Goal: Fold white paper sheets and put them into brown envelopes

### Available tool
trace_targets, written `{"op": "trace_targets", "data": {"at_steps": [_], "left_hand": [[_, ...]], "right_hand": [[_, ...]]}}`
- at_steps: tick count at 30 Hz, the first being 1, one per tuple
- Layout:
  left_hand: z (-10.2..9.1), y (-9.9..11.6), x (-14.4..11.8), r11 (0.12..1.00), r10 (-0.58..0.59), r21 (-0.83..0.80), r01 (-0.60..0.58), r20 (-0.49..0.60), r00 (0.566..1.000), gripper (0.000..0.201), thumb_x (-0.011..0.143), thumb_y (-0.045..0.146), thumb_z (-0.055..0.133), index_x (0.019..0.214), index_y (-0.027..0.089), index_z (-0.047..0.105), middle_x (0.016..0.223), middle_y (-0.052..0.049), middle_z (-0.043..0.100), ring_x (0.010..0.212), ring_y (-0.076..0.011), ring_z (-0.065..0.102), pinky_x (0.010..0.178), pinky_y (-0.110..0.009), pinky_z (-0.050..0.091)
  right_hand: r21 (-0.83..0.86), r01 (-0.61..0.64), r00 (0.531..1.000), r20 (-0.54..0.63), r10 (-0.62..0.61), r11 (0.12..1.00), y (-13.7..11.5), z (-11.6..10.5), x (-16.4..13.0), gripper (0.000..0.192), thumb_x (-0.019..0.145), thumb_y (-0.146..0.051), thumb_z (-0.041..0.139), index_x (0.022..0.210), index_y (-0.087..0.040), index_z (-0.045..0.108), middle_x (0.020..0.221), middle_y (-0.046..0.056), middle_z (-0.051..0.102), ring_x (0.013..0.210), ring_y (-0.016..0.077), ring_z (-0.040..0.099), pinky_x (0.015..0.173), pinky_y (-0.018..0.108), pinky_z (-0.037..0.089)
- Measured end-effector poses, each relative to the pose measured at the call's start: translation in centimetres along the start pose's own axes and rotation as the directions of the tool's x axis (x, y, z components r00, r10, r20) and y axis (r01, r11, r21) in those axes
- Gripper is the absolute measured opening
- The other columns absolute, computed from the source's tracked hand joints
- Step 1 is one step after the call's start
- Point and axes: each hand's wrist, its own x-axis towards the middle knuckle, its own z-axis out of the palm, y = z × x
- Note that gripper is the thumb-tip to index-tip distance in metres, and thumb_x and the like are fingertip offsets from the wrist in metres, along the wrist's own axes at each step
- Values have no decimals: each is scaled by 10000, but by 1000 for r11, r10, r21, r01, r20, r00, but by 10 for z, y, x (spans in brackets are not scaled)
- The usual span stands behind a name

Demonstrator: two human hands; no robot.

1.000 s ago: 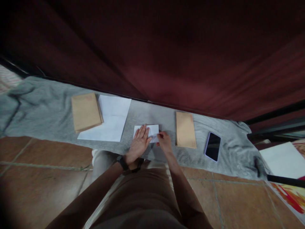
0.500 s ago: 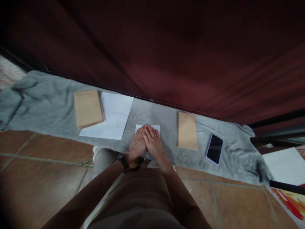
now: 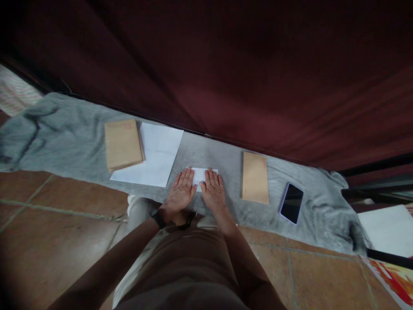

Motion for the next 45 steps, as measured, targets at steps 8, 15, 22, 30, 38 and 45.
{"op": "trace_targets", "data": {"at_steps": [8, 15, 22, 30, 38, 45], "left_hand": [[-9, -11, -7, 1000, -27, 13, 27, -11, 1000, 609, 1063, 318, 312, 1607, 43, 323, 1666, -191, 334, 1583, -280, 257, 1304, -517, 194], [-2, 15, 4, 998, -24, -56, 21, -37, 999, 606, 1049, 290, 334, 1609, 58, 323, 1658, -179, 361, 1592, -272, 225, 1313, -530, 185], [13, 35, 16, 992, 115, -52, -114, 24, 993, 580, 1065, 319, 329, 1587, 68, 373, 1687, -153, 316, 1591, -254, 232, 1318, -482, 175], [10, 23, 12, 991, 134, -30, -132, 53, 990, 610, 1045, 346, 380, 1599, 92, 353, 1697, -162, 289, 1601, -271, 191, 1309, -513, 175], [9, 23, 12, 981, 165, -111, -157, 59, 985, 595, 1010, 258, 368, 1585, 104, 373, 1678, -184, 328, 1594, -291, 218, 1296, -571, 167], [6, 15, 6, 982, 157, -113, -150, 55, 986, 594, 1034, 324, 403, 1592, 125, 358, 1683, -170, 325, 1603, -273, 189, 1306, -554, 130]], "right_hand": [[-32, -61, 997, -42, 60, 998, 14, -2, -7, 595, 1089, -369, 370, 1602, -70, 366, 1652, 187, 381, 1535, 303, 350, 1260, 518, 247], [-27, -55, 997, -62, 54, 998, 19, -3, -12, 599, 1091, -370, 347, 1607, -68, 351, 1643, 201, 394, 1531, 310, 347, 1250, 554, 254], [-34, -56, 998, -41, 55, 998, 19, -1, -13, 574, 1081, -290, 308, 1607, -62, 350, 1669, 189, 347, 1557, 302, 300, 1257, 560, 240], [55, -29, 998, -57, 32, 998, 18, -9, 1, 528, 1069, -219, 306, 1568, -112, 440, 1622, 175, 443, 1531, 274, 357, 1247, 576, 267], [0, 34, 999, 38, -34, 999, 7, -3, 9, 565, 1099, -321, 257, 1599, -89, 384, 1679, 166, 338, 1576, 280, 259, 1275, 535, 199], [-50, 19, 999, 46, -16, 999, 20, -3, 4, 563, 1095, -309, 277, 1608, -94, 363, 1690, 171, 307, 1569, 292, 267, 1264, 545, 200]]}}
